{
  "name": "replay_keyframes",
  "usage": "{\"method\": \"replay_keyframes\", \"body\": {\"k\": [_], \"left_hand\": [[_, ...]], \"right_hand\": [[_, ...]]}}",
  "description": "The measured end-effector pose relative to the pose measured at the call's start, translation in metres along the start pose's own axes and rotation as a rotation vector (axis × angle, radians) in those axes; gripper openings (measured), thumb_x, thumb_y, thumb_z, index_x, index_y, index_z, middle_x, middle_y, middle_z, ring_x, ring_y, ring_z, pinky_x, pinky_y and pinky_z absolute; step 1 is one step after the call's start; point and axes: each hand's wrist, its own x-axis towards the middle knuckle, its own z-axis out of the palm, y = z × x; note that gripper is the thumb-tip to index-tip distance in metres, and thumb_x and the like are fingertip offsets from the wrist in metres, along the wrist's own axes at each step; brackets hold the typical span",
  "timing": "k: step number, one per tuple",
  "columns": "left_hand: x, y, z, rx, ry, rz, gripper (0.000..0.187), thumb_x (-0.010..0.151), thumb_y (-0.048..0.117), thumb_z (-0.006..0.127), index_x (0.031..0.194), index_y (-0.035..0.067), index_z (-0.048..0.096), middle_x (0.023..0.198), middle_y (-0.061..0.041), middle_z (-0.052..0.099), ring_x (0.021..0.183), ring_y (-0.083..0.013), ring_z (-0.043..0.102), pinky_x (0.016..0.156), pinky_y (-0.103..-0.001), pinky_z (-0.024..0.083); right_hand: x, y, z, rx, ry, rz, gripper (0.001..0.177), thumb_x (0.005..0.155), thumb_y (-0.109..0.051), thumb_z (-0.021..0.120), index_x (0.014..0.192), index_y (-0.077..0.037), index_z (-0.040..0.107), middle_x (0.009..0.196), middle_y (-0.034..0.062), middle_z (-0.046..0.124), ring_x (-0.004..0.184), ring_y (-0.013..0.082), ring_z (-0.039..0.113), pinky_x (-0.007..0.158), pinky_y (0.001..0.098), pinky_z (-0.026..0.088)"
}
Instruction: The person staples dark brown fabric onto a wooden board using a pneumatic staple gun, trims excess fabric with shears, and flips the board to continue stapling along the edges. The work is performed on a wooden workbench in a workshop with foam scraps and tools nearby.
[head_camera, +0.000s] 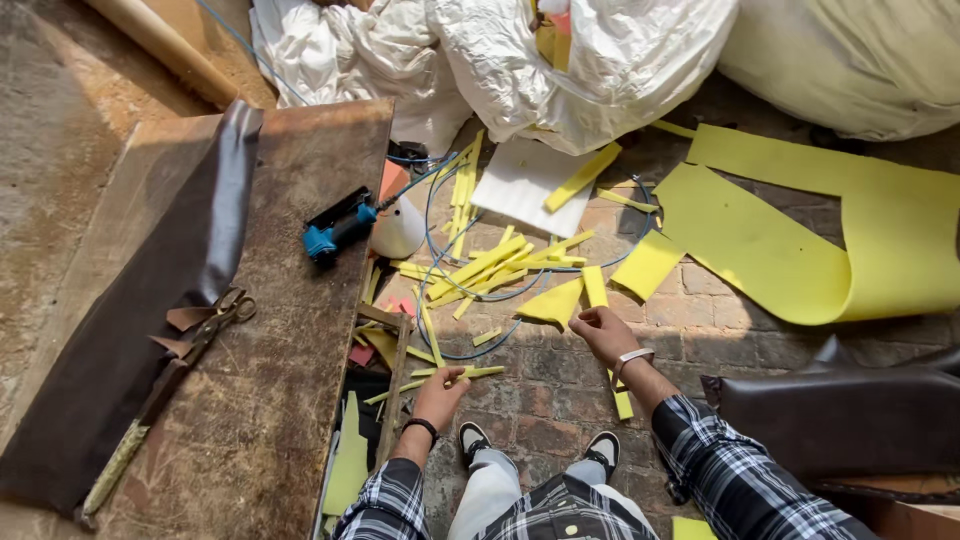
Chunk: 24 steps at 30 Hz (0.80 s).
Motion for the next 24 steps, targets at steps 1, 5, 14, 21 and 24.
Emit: {"method": "replay_keyframes", "body": {"k": [1, 5, 14, 21, 24], "left_hand": [[-0.007, -0.022, -0.013, -0.061, 0.048, 0.009, 0.044, 0.089, 0.031, 0.074, 0.127, 0.010, 0.070, 0.121, -0.010, 0.075, 0.111, -0.0224, 0.072, 0.094, -0.037, 0.057], [-0.032, -0.109, -0.068, -0.181, 0.209, -0.150, 0.040, 0.089, 0.028, 0.074, 0.124, 0.009, 0.071, 0.119, -0.008, 0.075, 0.109, -0.0222, 0.071, 0.095, -0.038, 0.056], [-0.053, -0.250, -0.172, -0.576, 0.582, -0.148, 0.031, 0.097, 0.022, 0.072, 0.123, 0.006, 0.073, 0.105, -0.012, 0.077, 0.094, -0.0193, 0.069, 0.085, -0.033, 0.057], [-0.097, -0.282, -0.216, -0.673, 0.701, -0.290, 0.031, 0.095, 0.025, 0.069, 0.123, 0.010, 0.072, 0.105, -0.004, 0.077, 0.096, -0.0161, 0.072, 0.084, -0.033, 0.058], [-0.120, -0.285, -0.231, -0.712, 0.766, -0.314, 0.030, 0.095, 0.026, 0.070, 0.120, 0.010, 0.073, 0.105, -0.003, 0.077, 0.097, -0.0141, 0.073, 0.085, -0.032, 0.058]], "right_hand": [[0.002, -0.016, 0.022, -0.024, -0.065, -0.028, 0.054, 0.088, -0.042, 0.074, 0.125, -0.003, 0.065, 0.116, 0.0118, 0.074, 0.107, 0.0231, 0.071, 0.092, 0.0353, 0.056], [-0.006, -0.077, 0.108, -0.158, -0.262, -0.186, 0.052, 0.088, -0.042, 0.073, 0.122, -0.004, 0.069, 0.116, 0.0123, 0.076, 0.107, 0.0229, 0.072, 0.092, 0.0342, 0.057], [-0.036, -0.187, 0.296, -0.376, -0.547, -0.366, 0.053, 0.086, -0.043, 0.075, 0.122, -0.003, 0.069, 0.118, 0.0133, 0.075, 0.110, 0.0250, 0.072, 0.094, 0.0361, 0.056], [-0.056, -0.242, 0.395, -0.651, -0.665, -0.419, 0.054, 0.086, -0.044, 0.074, 0.123, -0.005, 0.071, 0.121, 0.0135, 0.077, 0.113, 0.0265, 0.073, 0.098, 0.0368, 0.056], [-0.069, -0.270, 0.438, -0.747, -0.749, -0.421, 0.060, 0.086, -0.047, 0.074, 0.130, -0.007, 0.066, 0.129, 0.0136, 0.073, 0.120, 0.0272, 0.070, 0.104, 0.0386, 0.053]]}}
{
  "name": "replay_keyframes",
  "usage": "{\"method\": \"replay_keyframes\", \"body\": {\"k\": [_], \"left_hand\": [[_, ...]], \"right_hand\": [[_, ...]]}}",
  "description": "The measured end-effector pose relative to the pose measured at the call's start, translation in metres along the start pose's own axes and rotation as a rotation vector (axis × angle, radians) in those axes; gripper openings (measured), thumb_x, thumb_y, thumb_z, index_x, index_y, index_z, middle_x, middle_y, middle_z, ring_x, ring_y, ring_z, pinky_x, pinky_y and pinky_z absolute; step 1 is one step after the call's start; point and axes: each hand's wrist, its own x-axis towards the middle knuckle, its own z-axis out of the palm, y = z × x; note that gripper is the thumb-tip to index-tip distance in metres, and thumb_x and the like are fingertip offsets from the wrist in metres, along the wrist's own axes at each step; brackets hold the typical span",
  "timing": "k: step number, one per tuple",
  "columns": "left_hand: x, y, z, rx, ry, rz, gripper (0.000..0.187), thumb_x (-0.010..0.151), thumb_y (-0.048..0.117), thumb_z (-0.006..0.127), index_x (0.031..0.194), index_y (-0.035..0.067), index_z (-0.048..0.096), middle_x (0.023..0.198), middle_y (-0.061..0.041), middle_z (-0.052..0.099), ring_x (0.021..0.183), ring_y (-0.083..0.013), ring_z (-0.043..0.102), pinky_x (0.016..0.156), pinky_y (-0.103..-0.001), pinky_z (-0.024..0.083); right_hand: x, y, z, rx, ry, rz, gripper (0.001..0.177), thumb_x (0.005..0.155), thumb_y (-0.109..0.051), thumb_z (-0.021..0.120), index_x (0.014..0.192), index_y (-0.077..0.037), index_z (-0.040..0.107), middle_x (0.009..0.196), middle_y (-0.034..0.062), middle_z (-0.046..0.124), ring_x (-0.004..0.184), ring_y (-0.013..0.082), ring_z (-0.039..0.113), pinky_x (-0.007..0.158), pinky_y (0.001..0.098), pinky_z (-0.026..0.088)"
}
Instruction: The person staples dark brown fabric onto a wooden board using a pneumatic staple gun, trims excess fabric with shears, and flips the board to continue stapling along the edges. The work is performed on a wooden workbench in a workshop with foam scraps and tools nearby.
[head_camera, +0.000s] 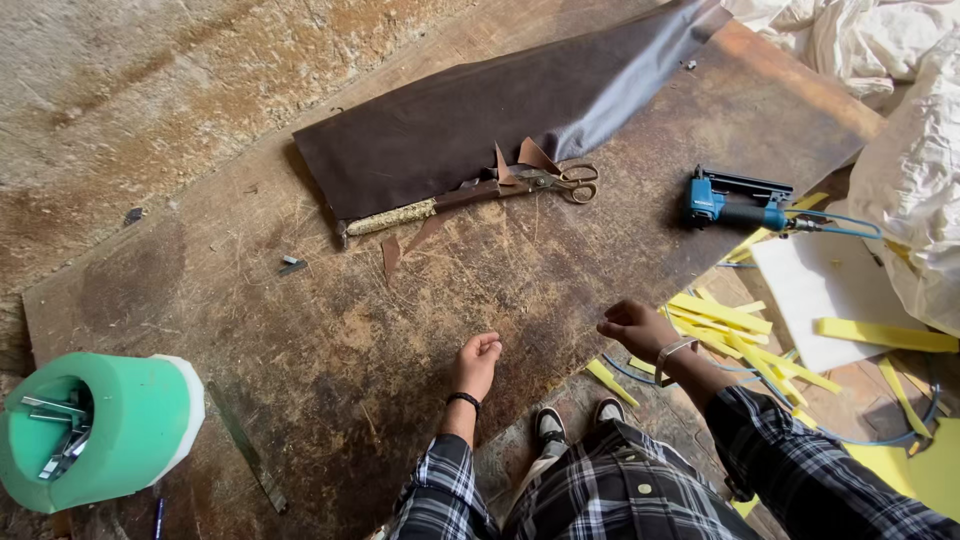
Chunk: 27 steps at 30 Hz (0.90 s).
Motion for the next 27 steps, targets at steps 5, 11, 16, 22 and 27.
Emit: {"method": "replay_keyframes", "body": {"k": [5, 11, 16, 22, 27], "left_hand": [[-0.008, 0.010, -0.020, -0.039, 0.080, -0.069, 0.030, 0.094, 0.026, 0.070, 0.119, 0.012, 0.074, 0.104, -0.007, 0.079, 0.095, -0.0186, 0.075, 0.085, -0.033, 0.060], [0.024, 0.053, -0.049, 0.110, 0.102, -0.139, 0.033, 0.094, 0.027, 0.069, 0.124, 0.015, 0.070, 0.110, -0.003, 0.077, 0.099, -0.0171, 0.074, 0.087, -0.033, 0.059], [0.081, 0.118, -0.053, 0.312, 0.070, -0.135, 0.041, 0.094, 0.023, 0.071, 0.133, 0.014, 0.063, 0.129, -0.006, 0.070, 0.114, -0.0203, 0.069, 0.096, -0.037, 0.056], [0.190, 0.174, -0.041, 0.716, 0.126, 0.067, 0.064, 0.087, 0.020, 0.077, 0.144, 0.014, 0.048, 0.154, -0.014, 0.046, 0.140, -0.0307, 0.048, 0.114, -0.046, 0.040], [0.256, 0.185, -0.034, 0.993, 0.083, 0.130, 0.071, 0.085, 0.014, 0.076, 0.149, 0.014, 0.044, 0.156, -0.017, 0.041, 0.144, -0.0341, 0.035, 0.119, -0.052, 0.023]], "right_hand": [[0.045, -0.063, -0.004, -0.106, 0.030, -0.042, 0.071, 0.084, -0.051, 0.076, 0.138, -0.010, 0.058, 0.144, 0.0135, 0.060, 0.131, 0.0294, 0.058, 0.109, 0.0440, 0.048], [0.145, -0.130, -0.022, -0.158, 0.150, -0.131, 0.076, 0.084, -0.053, 0.077, 0.140, -0.006, 0.057, 0.145, 0.0193, 0.057, 0.132, 0.0339, 0.057, 0.110, 0.0475, 0.047], [0.248, -0.185, -0.051, -0.248, 0.283, -0.157, 0.097, 0.078, -0.062, 0.078, 0.146, -0.002, 0.043, 0.145, 0.0225, 0.049, 0.133, 0.0367, 0.049, 0.107, 0.0482, 0.044], [0.315, -0.216, -0.037, -0.716, -0.054, 0.066, 0.098, 0.087, -0.079, 0.059, 0.147, -0.003, 0.045, 0.139, 0.0181, 0.060, 0.134, 0.0302, 0.056, 0.123, 0.0476, 0.032], [0.339, -0.196, -0.007, -0.635, 0.066, -0.067, 0.093, 0.085, -0.069, 0.069, 0.141, 0.001, 0.043, 0.136, 0.0218, 0.056, 0.126, 0.0328, 0.057, 0.107, 0.0448, 0.044]]}}
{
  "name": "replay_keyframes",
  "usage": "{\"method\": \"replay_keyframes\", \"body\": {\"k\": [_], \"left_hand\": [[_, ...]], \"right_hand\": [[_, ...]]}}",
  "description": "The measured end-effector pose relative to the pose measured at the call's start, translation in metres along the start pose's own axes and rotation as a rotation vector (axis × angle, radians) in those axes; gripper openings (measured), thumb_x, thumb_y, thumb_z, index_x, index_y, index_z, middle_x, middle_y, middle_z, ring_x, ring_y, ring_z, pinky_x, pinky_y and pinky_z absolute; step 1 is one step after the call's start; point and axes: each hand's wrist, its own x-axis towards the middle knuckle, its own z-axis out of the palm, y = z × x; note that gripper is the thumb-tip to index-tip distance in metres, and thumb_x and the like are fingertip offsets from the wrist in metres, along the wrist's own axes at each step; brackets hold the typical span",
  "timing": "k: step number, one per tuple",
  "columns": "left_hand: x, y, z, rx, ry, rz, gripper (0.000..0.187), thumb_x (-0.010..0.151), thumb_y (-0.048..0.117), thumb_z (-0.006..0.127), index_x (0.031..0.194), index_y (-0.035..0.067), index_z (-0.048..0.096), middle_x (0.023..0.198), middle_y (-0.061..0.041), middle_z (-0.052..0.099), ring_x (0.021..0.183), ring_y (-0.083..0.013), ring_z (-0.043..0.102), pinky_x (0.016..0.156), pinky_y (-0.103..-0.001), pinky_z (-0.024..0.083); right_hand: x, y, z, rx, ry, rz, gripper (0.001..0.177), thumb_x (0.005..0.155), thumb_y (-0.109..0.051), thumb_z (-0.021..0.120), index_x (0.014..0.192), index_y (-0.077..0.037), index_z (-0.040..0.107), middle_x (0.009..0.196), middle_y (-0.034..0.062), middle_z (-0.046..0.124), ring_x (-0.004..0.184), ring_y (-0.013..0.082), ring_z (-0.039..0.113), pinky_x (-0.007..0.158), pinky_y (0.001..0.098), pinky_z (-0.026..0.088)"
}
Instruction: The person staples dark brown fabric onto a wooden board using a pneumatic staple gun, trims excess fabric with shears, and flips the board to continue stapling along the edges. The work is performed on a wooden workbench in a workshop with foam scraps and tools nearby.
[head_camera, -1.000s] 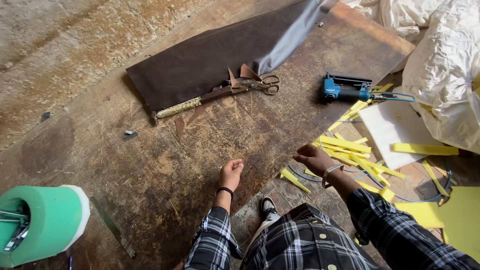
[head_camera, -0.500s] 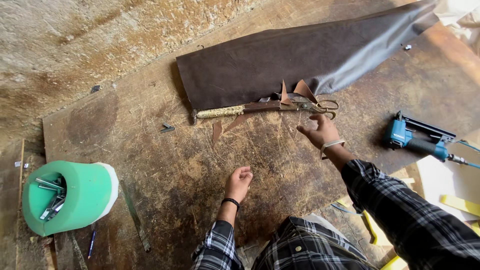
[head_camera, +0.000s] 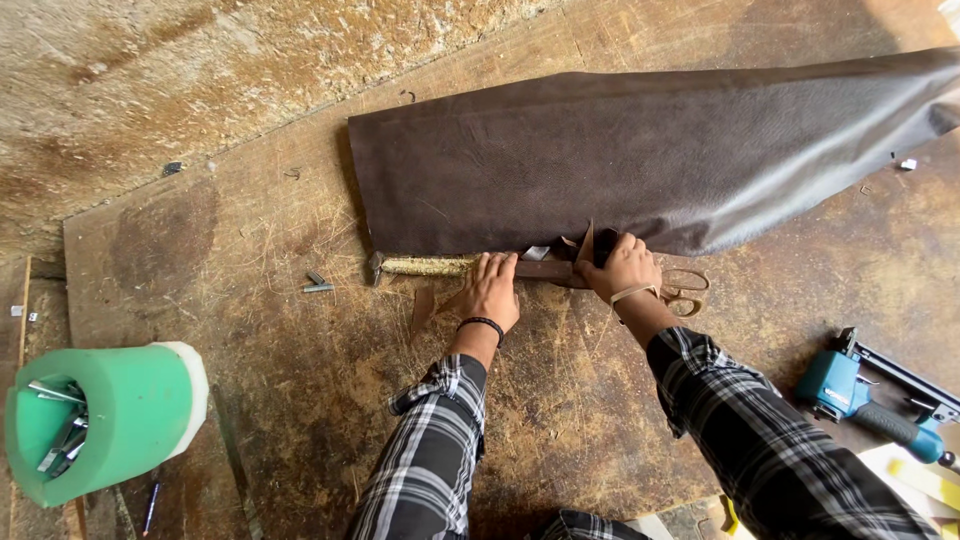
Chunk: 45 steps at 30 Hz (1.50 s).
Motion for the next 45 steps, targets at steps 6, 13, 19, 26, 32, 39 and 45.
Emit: {"method": "replay_keyframes", "body": {"k": [6, 13, 19, 26, 32, 39, 45], "left_hand": [[-0.027, -0.044, -0.006, -0.068, -0.270, 0.028, 0.037, 0.089, 0.030, 0.076, 0.124, 0.023, 0.070, 0.139, -0.004, 0.060, 0.137, -0.0269, 0.048, 0.122, -0.046, 0.033], [-0.132, -0.143, -0.038, -0.131, -0.295, 0.100, 0.029, 0.073, 0.016, 0.086, 0.101, 0.017, 0.079, 0.122, 0.002, 0.067, 0.130, -0.0229, 0.050, 0.121, -0.043, 0.029], [-0.181, -0.241, -0.043, 0.002, -0.364, -0.060, 0.025, 0.080, 0.014, 0.081, 0.105, 0.014, 0.076, 0.126, 0.001, 0.067, 0.131, -0.0224, 0.057, 0.119, -0.036, 0.043], [-0.237, -0.305, -0.054, -0.019, -0.338, -0.435, 0.034, 0.090, 0.004, 0.069, 0.116, 0.025, 0.076, 0.152, -0.003, 0.050, 0.134, -0.0244, 0.050, 0.116, -0.042, 0.037], [-0.230, -0.254, -0.050, -0.316, -0.199, -0.545, 0.029, 0.097, 0.032, 0.066, 0.125, 0.026, 0.070, 0.145, 0.000, 0.062, 0.104, -0.0194, 0.072, 0.096, -0.037, 0.057], [-0.161, -0.094, -0.001, -1.016, 0.108, -0.186, 0.094, 0.075, 0.010, 0.081, 0.154, 0.021, 0.032, 0.155, -0.016, 0.038, 0.120, -0.0304, 0.060, 0.086, -0.041, 0.063], [-0.123, -0.084, 0.058, -0.886, 0.442, 0.026, 0.017, 0.094, 0.003, 0.069, 0.106, 0.014, 0.073, 0.117, -0.008, 0.076, 0.108, -0.0236, 0.075, 0.090, -0.035, 0.065]], "right_hand": [[0.007, 0.007, 0.018, 0.167, 0.159, -0.138, 0.073, 0.083, -0.050, 0.076, 0.133, -0.004, 0.049, 0.133, 0.0195, 0.058, 0.114, 0.0326, 0.063, 0.095, 0.0459, 0.054], [0.006, -0.017, 0.024, 0.097, 0.168, 0.054, 0.079, 0.076, -0.052, 0.087, 0.126, -0.002, 0.051, 0.121, 0.0180, 0.061, 0.111, 0.0339, 0.060, 0.097, 0.0432, 0.050], [-0.009, -0.056, 0.042, 0.032, 0.224, -0.271, 0.059, 0.088, -0.047, 0.079, 0.130, -0.010, 0.063, 0.121, 0.0133, 0.069, 0.114, 0.0340, 0.063, 0.098, 0.0455, 0.050], [-0.013, -0.089, 0.042, -0.085, 0.175, -0.263, 0.065, 0.084, -0.055, 0.077, 0.132, -0.013, 0.063, 0.125, 0.0153, 0.063, 0.118, 0.0350, 0.059, 0.095, 0.0467, 0.049], [-0.026, -0.109, 0.021, 0.044, 0.002, -0.244, 0.035, 0.096, -0.041, 0.070, 0.124, -0.020, 0.072, 0.116, 0.0093, 0.072, 0.104, 0.0295, 0.068, 0.090, 0.0442, 0.057], [-0.140, -0.156, 0.052, 0.798, -0.584, -0.145, 0.028, 0.093, -0.025, 0.069, 0.114, -0.008, 0.075, 0.097, 0.0113, 0.079, 0.082, 0.0200, 0.073, 0.078, 0.0359, 0.061], [-0.136, -0.109, 0.046, 0.970, -0.675, -0.069, 0.040, 0.096, -0.031, 0.064, 0.129, -0.009, 0.064, 0.113, 0.0182, 0.077, 0.103, 0.0251, 0.074, 0.097, 0.0392, 0.056]]}}
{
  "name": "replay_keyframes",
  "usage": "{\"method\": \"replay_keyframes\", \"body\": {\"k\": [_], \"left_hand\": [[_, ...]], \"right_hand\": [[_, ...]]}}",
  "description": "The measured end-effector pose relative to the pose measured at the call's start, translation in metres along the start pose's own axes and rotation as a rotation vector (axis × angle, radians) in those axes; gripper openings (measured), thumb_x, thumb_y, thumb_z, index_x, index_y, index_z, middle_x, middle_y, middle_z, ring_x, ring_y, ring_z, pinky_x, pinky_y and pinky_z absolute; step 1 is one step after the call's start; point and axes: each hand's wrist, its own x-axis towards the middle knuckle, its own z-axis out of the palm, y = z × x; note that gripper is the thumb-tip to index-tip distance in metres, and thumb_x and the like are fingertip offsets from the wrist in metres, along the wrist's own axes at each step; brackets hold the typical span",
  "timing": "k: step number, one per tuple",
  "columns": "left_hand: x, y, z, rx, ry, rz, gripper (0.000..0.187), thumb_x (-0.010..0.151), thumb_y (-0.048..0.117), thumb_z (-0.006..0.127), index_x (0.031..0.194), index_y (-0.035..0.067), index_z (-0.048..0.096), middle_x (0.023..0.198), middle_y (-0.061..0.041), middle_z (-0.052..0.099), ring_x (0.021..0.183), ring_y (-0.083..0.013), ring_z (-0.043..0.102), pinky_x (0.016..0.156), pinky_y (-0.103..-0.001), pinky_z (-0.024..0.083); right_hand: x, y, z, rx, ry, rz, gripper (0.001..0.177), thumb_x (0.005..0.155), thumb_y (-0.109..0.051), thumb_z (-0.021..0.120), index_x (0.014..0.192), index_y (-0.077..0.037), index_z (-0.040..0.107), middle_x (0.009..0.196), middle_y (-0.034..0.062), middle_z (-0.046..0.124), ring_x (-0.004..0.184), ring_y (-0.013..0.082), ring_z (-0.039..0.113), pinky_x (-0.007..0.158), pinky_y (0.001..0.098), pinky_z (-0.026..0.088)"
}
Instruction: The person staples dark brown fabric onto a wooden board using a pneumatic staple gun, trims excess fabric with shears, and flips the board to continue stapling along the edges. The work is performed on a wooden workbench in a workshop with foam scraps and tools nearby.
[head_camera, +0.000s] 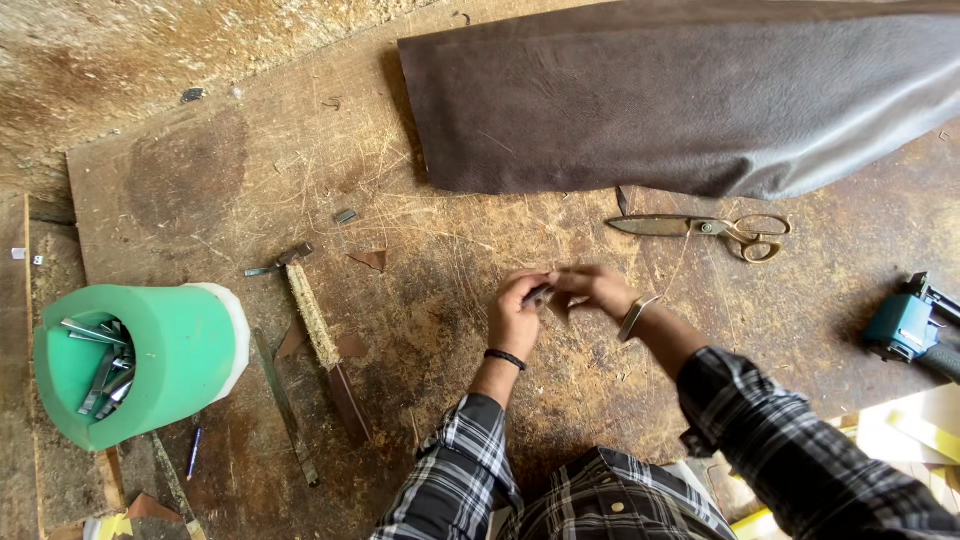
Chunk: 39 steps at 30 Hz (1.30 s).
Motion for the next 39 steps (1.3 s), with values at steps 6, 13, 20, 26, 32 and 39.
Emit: {"method": "replay_keyframes", "body": {"k": [6, 13, 20, 26, 32, 39], "left_hand": [[-0.008, -0.048, -0.096, 0.256, 0.202, -0.495, 0.021, 0.086, 0.023, 0.064, 0.100, 0.010, 0.074, 0.101, -0.013, 0.074, 0.089, -0.0329, 0.071, 0.077, -0.047, 0.057], [-0.029, -0.047, -0.220, 0.779, 0.248, -0.881, 0.064, 0.088, 0.048, 0.068, 0.138, 0.011, 0.054, 0.125, -0.019, 0.061, 0.102, -0.0372, 0.067, 0.077, -0.050, 0.058], [-0.036, -0.091, -0.245, 0.951, 0.056, -0.898, 0.029, 0.096, 0.035, 0.069, 0.122, 0.023, 0.069, 0.126, -0.004, 0.068, 0.104, -0.0290, 0.071, 0.086, -0.044, 0.060], [-0.047, -0.113, -0.255, 0.879, 0.165, -0.598, 0.018, 0.089, 0.019, 0.073, 0.106, 0.018, 0.068, 0.117, -0.005, 0.068, 0.095, -0.0316, 0.071, 0.083, -0.045, 0.058], [0.008, -0.109, -0.228, 0.614, 0.133, -0.504, 0.029, 0.101, 0.013, 0.065, 0.123, 0.013, 0.047, 0.099, -0.016, 0.071, 0.086, -0.0368, 0.072, 0.071, -0.050, 0.056], [0.073, -0.101, -0.210, 0.679, 0.035, -0.590, 0.059, 0.092, 0.043, 0.071, 0.142, 0.025, 0.046, 0.112, -0.015, 0.072, 0.096, -0.0390, 0.071, 0.080, -0.052, 0.056]], "right_hand": [[0.053, -0.021, -0.110, -1.036, 0.628, -0.095, 0.066, 0.092, -0.053, 0.067, 0.144, -0.015, 0.054, 0.139, 0.0186, 0.061, 0.108, 0.0330, 0.066, 0.087, 0.0513, 0.058], [0.110, 0.024, -0.132, -1.067, 0.774, -0.169, 0.030, 0.104, -0.036, 0.061, 0.120, -0.015, 0.076, 0.123, 0.0141, 0.068, 0.118, 0.0316, 0.062, 0.104, 0.0513, 0.042], [0.123, 0.023, -0.131, -1.337, 0.762, -0.185, 0.029, 0.104, -0.037, 0.060, 0.107, -0.015, 0.078, 0.116, 0.0146, 0.070, 0.112, 0.0289, 0.063, 0.099, 0.0488, 0.043], [0.100, 0.018, -0.110, -1.181, 0.752, -0.208, 0.036, 0.099, -0.045, 0.069, 0.122, -0.018, 0.073, 0.119, 0.0123, 0.069, 0.110, 0.0285, 0.063, 0.100, 0.0480, 0.045], [0.111, 0.009, -0.099, -1.245, 0.765, -0.199, 0.025, 0.100, -0.039, 0.068, 0.110, -0.019, 0.077, 0.120, 0.0080, 0.069, 0.110, 0.0266, 0.062, 0.101, 0.0478, 0.044], [0.069, 0.010, -0.057, -1.150, 0.516, -0.167, 0.022, 0.102, -0.030, 0.061, 0.110, -0.011, 0.070, 0.097, 0.0091, 0.073, 0.080, 0.0230, 0.070, 0.073, 0.0348, 0.059]]}}
